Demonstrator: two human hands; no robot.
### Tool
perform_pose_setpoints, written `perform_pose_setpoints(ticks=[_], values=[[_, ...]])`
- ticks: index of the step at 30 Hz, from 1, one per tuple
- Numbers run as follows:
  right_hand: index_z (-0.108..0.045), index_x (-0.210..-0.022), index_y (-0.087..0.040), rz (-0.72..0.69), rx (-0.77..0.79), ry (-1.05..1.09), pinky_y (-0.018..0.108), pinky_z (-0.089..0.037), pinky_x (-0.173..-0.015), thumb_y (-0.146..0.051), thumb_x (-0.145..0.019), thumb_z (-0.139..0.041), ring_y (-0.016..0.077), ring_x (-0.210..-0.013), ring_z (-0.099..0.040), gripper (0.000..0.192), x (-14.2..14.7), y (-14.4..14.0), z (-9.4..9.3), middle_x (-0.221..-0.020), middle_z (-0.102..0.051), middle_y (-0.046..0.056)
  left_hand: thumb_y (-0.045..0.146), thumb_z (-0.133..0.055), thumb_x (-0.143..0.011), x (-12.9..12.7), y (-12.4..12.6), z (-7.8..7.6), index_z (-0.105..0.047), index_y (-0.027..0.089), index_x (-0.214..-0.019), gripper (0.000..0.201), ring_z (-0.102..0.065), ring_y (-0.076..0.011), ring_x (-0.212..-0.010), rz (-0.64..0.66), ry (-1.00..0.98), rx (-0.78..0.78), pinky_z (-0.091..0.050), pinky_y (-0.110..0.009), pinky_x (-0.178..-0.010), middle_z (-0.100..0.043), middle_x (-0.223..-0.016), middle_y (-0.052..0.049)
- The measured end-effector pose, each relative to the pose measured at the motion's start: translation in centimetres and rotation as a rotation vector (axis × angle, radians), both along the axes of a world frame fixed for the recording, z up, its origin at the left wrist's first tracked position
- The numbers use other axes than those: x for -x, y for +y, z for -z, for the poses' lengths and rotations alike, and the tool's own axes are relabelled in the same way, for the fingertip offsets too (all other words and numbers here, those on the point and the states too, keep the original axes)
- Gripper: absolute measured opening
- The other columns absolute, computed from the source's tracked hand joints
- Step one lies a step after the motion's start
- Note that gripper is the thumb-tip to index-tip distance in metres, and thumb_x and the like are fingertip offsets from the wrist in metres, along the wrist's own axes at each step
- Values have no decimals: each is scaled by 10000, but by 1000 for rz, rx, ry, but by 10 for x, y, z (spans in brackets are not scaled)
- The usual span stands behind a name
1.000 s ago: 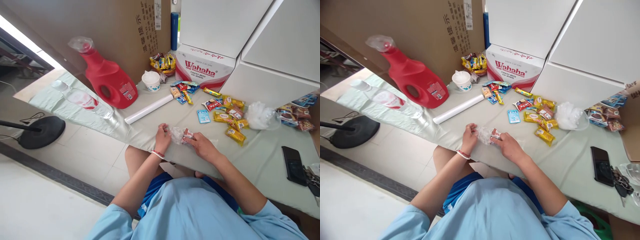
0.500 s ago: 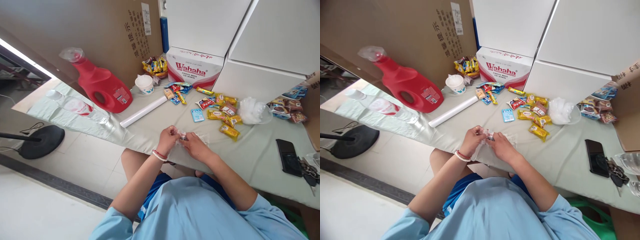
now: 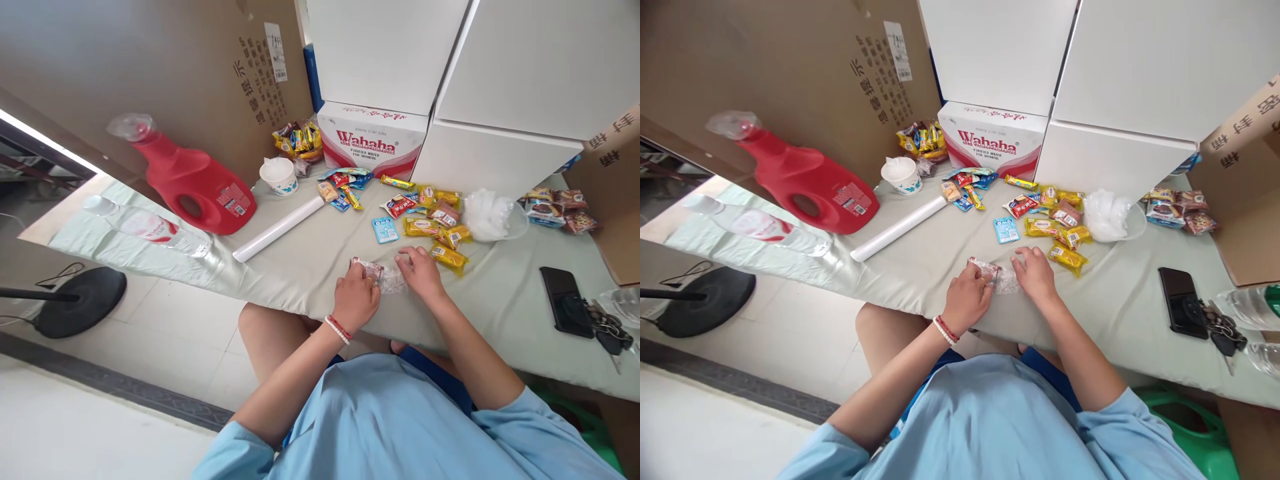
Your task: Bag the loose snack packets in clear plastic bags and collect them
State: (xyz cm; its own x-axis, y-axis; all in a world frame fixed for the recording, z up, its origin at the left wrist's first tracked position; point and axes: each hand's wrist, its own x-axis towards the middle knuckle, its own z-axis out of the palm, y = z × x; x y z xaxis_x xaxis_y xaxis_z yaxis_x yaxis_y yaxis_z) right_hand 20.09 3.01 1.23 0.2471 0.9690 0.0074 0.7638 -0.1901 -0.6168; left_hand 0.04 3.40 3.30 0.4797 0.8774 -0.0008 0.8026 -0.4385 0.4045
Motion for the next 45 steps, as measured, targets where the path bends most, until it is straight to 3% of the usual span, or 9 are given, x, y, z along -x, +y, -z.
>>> perform_pose_setpoints(ticks=[6, 11, 16, 20, 23, 29, 34, 39, 45], values=[[-726, -940, -217, -110, -9, -188, 447, -467, -1002, -293, -870, -678, 337, -1248, -512, 114, 8, -17, 16, -1308, -599, 156, 235, -562, -949, 0, -4, 7, -654, 247, -1310, 373, -542, -336, -1163, 12, 94, -137, -476, -449, -855, -606, -1247, -146], [-660, -1003, -235, -123, 24, 90, 299, -495, -753, -363, -982, -494, 210, -821, -646, 210, 25, -13, -7, -902, -683, 55, 155, -442, -993, -8, -8, 19, -664, 184, -1274, 359, -536, -344, -1199, 97, 94, -160, -453, -479, -888, -637, -1226, -172], [-620, -898, -230, -212, 73, 150, 264, -448, -715, -301, -923, -502, 183, -763, -623, 140, 52, 25, -6, -821, -693, 12, 139, -490, -932, 5, -11, 26, -666, 156, -1291, 400, -584, -323, -1165, 117, -74, -85, -486, -487, -956, -639, -1273, -181], [-600, -908, -230, -223, 46, 227, 266, -467, -713, -328, -938, -469, 166, -698, -620, 167, 56, 31, 8, -793, -673, 0, 287, -522, -968, 33, 4, 33, -663, 226, -1283, 350, -600, -282, -1198, -210, -387, -38, -503, -439, -1021, -635, -1283, -138], [-594, -936, -234, -197, 70, 354, 287, -498, -699, -377, -945, -473, 161, -611, -624, 188, 55, 24, 13, -742, -653, -16, 442, -622, -932, 35, 21, 40, -674, 186, -1216, 386, -626, -310, -1105, -429, -345, 89, -513, -469, -976, -667, -1113, -141], [-585, -1055, -253, -62, 91, 905, 381, -583, -818, -535, -926, -560, 221, -861, -709, 311, 54, -5, 5, -967, -722, 49, 180, -594, -898, 3, 16, 35, -638, 199, -1278, 383, -613, -267, -1137, -220, -457, -51, -512, -438, -1006, -648, -1203, -129], [-611, -1027, -246, 102, 12, 1168, 363, -566, -897, -580, -834, -724, 216, -996, -674, 402, 44, -39, 2, -1110, -715, 56, 112, -497, -920, -12, -17, 32, -582, 200, -1408, 503, -480, -315, -1394, 225, -402, -239, -447, -527, -1135, -612, -1395, -161], [-655, -1003, -218, 297, -118, 1082, 286, -535, -718, -542, -737, -825, 178, -821, -624, 453, -4, -61, 10, -944, -711, 28, 123, -496, -939, 7, -23, 53, -466, 240, -1522, 595, -480, -286, -1433, 613, -340, -219, -452, -513, -1154, -576, -1479, -146], [-608, -985, -217, 725, -503, 861, 247, -551, -729, -412, -753, -824, 132, -824, -657, 372, -181, -73, -16, -966, -711, -3, 193, -522, -986, 65, 3, 80, -592, 165, -1312, 335, -650, -286, -1134, 112, -296, -363, -543, -450, -991, -659, -1241, -157]])
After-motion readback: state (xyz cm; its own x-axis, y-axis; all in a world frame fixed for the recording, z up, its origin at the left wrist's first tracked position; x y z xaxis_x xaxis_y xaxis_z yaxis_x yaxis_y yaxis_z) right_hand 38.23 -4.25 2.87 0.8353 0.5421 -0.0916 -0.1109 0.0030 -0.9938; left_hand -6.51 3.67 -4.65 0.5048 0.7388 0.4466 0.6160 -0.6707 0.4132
